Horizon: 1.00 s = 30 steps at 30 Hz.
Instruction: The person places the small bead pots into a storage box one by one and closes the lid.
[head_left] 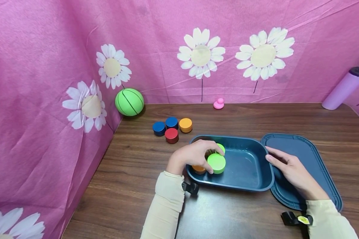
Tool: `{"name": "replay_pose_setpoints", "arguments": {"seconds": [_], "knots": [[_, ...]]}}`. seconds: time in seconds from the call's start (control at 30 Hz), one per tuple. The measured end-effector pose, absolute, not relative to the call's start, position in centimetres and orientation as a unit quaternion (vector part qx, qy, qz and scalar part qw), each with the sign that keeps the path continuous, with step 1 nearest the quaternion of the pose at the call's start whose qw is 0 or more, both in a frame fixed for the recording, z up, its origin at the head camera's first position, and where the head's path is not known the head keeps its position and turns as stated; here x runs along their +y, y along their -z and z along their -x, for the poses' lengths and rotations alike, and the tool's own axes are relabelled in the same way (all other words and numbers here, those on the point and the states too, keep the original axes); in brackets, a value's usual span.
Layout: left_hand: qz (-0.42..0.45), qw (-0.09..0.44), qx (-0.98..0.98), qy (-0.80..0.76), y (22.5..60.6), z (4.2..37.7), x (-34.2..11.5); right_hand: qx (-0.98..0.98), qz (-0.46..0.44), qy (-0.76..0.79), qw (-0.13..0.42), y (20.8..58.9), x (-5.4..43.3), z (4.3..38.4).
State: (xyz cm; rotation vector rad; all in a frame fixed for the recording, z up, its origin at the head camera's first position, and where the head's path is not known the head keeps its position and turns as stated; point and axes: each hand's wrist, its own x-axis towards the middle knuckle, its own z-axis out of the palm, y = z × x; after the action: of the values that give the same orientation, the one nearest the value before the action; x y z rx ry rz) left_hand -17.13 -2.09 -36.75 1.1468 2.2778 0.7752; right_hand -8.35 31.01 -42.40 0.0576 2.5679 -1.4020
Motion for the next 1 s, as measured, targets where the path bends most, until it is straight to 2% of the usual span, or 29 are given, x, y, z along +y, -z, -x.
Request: {"name": "replay_pose_setpoints", "arguments": {"seconds": [0.33,0.73,1.0], "knots": [[-0.443,0.248,0.824,-0.253,36.8,16.9,-1.5,0.873,-0.018,0.476,0.109,42.3,31.0,8.3],[-0.409,0.287,0.837,-0.222,36.8,16.7,-1.0,0.872,-0.018,0.477,0.105,42.4,31.0,8.3],[-0.412,0.27,0.848,-0.196,36.7,16.5,-0.8,0.871,-0.013,0.479,0.106,42.4,31.1,8.3]]}}
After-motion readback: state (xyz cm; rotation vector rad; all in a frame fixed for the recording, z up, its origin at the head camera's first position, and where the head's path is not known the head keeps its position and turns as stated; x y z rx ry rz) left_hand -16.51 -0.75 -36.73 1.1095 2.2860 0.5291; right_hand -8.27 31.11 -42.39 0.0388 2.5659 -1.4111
